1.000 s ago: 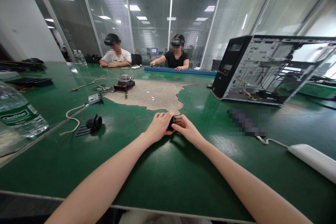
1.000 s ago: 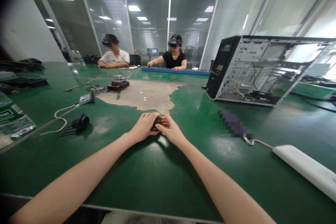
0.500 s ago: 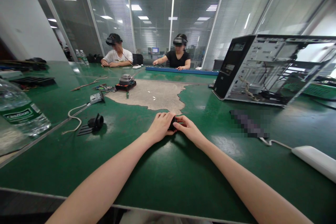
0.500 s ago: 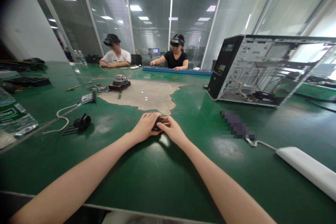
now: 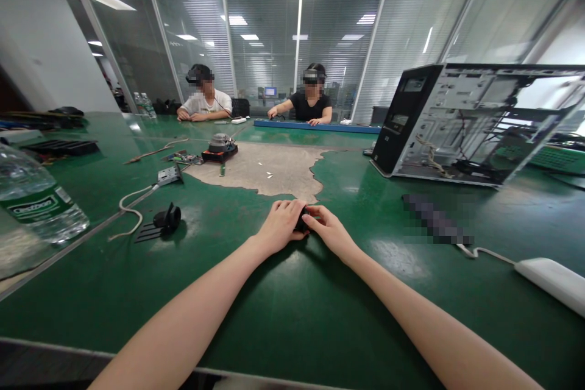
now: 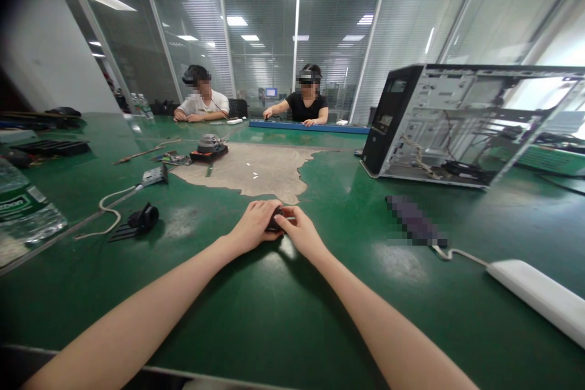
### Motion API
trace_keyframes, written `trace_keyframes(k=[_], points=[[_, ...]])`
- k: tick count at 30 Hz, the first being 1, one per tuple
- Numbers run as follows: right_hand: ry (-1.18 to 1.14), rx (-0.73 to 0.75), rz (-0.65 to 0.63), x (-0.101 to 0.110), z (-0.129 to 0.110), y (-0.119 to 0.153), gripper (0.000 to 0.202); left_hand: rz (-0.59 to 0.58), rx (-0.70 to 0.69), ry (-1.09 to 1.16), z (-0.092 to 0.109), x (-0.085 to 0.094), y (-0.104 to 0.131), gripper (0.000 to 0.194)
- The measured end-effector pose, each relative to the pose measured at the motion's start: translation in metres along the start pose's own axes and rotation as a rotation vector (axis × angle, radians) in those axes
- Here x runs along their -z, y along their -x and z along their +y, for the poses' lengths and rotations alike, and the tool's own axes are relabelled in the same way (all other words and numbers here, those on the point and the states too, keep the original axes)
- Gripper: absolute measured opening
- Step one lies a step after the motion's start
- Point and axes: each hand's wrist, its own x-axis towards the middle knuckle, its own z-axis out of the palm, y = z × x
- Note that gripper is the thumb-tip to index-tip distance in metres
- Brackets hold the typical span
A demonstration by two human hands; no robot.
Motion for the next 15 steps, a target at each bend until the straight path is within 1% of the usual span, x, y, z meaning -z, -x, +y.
trace_keyframes(k=[4,6,11,15], points=[[-0.047,0.051,-0.074,0.0016,-0.0019,0.0032,0.023,0.002,0.010,0.005,-0.0002,-0.0012,-0.0002,0.052],[-0.064,0.081,-0.089,0.0019,-0.0020,0.0052,0.024,0.005,0.006,0.003,0.0000,-0.0017,-0.0002,0.053],[-0.049,0.082,-0.051,0.0009,0.0008,0.0048,0.019,0.010,0.011,0.007,0.0006,-0.0014,-0.0002,0.053],[-0.033,0.041,-0.013,0.0002,0.0008,0.0018,0.024,0.003,0.008,0.004,0.0009,-0.0001,0.0001,0.052]])
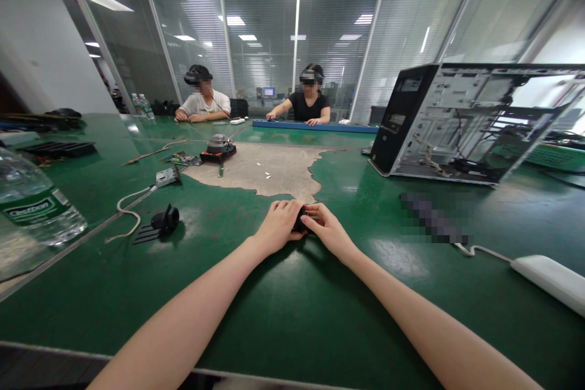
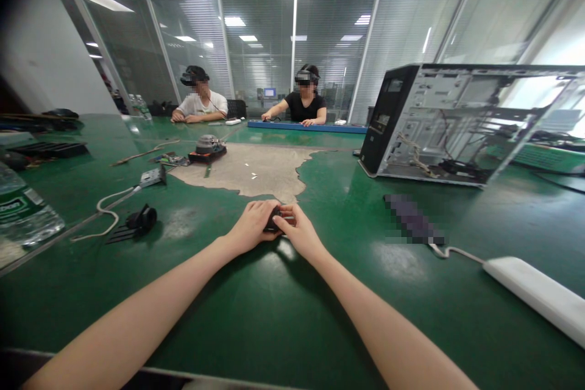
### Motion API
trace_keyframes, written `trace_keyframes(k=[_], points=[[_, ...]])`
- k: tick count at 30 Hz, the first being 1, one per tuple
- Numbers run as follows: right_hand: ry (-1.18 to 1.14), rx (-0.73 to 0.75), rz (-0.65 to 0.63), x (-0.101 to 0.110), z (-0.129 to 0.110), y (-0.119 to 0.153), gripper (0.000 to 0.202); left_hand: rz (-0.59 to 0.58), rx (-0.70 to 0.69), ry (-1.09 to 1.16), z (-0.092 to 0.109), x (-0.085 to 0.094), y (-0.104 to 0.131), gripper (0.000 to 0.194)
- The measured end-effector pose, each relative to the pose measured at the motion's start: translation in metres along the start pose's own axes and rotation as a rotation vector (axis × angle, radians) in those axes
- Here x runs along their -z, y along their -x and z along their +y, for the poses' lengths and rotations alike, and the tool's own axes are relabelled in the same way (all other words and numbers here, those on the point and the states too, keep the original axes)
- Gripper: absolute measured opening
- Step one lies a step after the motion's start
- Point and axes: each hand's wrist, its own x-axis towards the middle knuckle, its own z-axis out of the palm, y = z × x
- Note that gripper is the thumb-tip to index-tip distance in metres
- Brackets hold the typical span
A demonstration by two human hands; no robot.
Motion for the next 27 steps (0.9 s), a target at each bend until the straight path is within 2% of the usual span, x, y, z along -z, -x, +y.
trace_keyframes(k=[4,9,14,19,27], points=[[0.006,-0.049,-0.032,0.0015,-0.0035,0.0005,0.025,-0.001,-0.001,0.000,0.0002,0.0003,0.0001,0.053],[-0.054,-0.005,-0.073,0.0032,-0.0066,0.0049,0.030,-0.018,0.009,0.007,0.0015,0.0005,-0.0005,0.052],[-0.039,0.000,-0.023,0.0009,-0.0050,0.0043,0.021,-0.015,0.009,0.017,0.0027,0.0022,0.0001,0.051],[-0.003,-0.049,0.030,0.0000,-0.0048,-0.0002,0.028,-0.011,-0.003,-0.005,0.0017,0.0015,0.0005,0.052],[-0.104,-0.026,-0.071,0.0030,-0.0072,0.0037,0.031,-0.023,0.008,-0.009,0.0016,0.0010,-0.0005,0.051]])
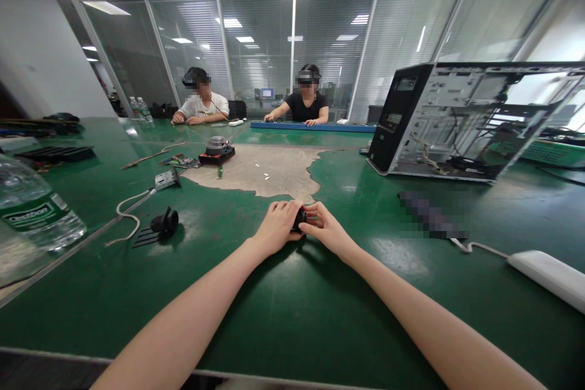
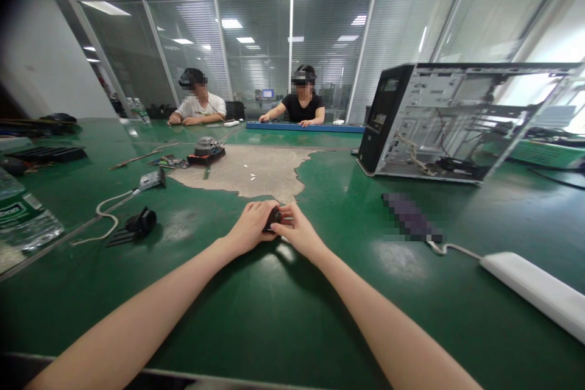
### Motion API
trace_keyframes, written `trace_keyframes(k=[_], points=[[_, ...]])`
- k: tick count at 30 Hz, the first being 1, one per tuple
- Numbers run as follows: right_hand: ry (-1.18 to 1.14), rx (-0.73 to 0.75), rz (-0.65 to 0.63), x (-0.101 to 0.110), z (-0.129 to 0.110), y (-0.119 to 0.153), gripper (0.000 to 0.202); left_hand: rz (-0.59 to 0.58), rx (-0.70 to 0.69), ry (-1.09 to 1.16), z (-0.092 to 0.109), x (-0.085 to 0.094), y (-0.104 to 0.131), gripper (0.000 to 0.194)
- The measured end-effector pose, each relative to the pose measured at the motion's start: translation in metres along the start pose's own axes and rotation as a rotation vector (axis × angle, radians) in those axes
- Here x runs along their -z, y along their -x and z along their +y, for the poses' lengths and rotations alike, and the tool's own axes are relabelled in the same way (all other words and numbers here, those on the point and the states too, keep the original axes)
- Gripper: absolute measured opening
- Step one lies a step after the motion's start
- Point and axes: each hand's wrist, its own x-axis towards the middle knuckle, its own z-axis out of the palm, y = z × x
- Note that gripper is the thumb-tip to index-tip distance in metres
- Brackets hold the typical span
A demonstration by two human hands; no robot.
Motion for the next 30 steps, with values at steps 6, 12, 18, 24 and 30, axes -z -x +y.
trace_keyframes(k=[6,12,18,24,30], points=[[0.028,-0.028,0.051,0.0003,0.0039,-0.0025,0.026,0.001,-0.006,0.014,0.0017,0.0026,0.0008,0.050],[0.070,-0.024,0.060,0.0005,0.0032,-0.0037,0.026,-0.002,-0.006,0.025,0.0004,0.0019,0.0004,0.052],[0.027,0.046,0.015,-0.0012,-0.0019,0.0015,0.025,-0.003,-0.005,0.017,0.0004,0.0006,-0.0007,0.051],[0.074,0.033,0.082,-0.0005,0.0049,-0.0047,0.025,-0.004,-0.002,0.022,0.0016,0.0022,0.0000,0.052],[0.139,0.033,0.031,0.0015,0.0040,-0.0017,0.022,0.000,-0.003,0.012,0.0006,0.0012,-0.0004,0.053]])
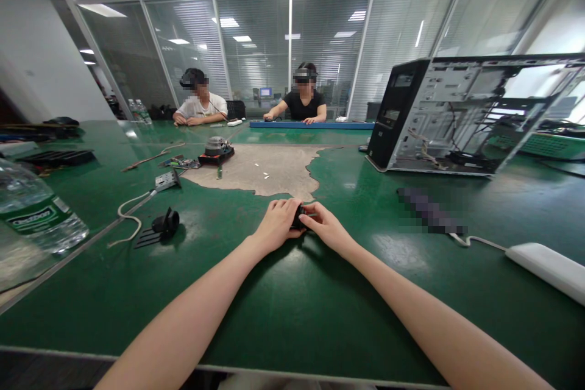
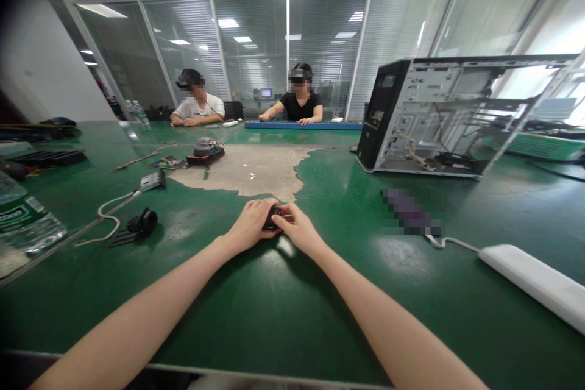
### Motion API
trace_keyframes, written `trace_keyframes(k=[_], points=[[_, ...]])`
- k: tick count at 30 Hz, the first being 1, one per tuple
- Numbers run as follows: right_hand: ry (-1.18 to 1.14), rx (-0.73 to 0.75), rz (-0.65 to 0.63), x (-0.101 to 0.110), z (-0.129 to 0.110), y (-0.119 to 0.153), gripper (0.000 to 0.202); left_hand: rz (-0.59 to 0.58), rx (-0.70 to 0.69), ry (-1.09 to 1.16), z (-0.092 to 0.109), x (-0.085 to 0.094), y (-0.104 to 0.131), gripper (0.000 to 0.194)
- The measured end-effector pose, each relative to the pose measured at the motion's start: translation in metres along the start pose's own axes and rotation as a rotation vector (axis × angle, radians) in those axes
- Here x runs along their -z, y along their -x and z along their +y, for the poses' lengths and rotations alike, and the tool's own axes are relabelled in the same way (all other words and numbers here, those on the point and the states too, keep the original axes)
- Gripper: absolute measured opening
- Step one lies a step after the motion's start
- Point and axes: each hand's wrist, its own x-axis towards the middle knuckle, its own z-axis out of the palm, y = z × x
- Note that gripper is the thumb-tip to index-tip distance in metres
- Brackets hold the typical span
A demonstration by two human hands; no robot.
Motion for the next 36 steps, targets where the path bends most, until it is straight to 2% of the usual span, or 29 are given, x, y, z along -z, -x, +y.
trace_keyframes(k=[5,8,13,17,21,24,29,36], points=[[-0.014,0.043,-0.022,0.000,0.000,0.003,0.023,-0.004,0.002,0.004,0.000,0.000,0.000,0.052],[-0.036,0.020,0.001,-0.001,0.004,0.000,0.020,0.012,-0.010,0.006,0.000,0.001,0.000,0.051],[-0.066,-0.037,0.028,0.000,0.007,-0.006,0.027,0.021,-0.016,0.000,0.000,0.000,0.001,0.054],[-0.048,-0.014,-0.039,0.003,0.003,-0.004,0.027,0.012,-0.007,0.003,0.000,0.000,0.001,0.051],[-0.113,0.014,-0.052,0.002,-0.003,-0.001,0.028,0.012,-0.004,0.002,0.000,0.000,0.000,0.050],[-0.134,0.015,-0.016,-0.001,-0.004,-0.002,0.023,0.020,-0.012,-0.004,0.000,0.000,0.000,0.052],[-0.075,-0.061,0.063,-0.001,0.003,-0.007,0.028,0.013,-0.009,-0.015,0.000,0.001,0.000,0.052],[-0.139,-0.032,-0.067,0.002,-0.007,0.000,0.030,0.011,-0.010,-0.009,-0.001,-0.002,0.000,0.050]])
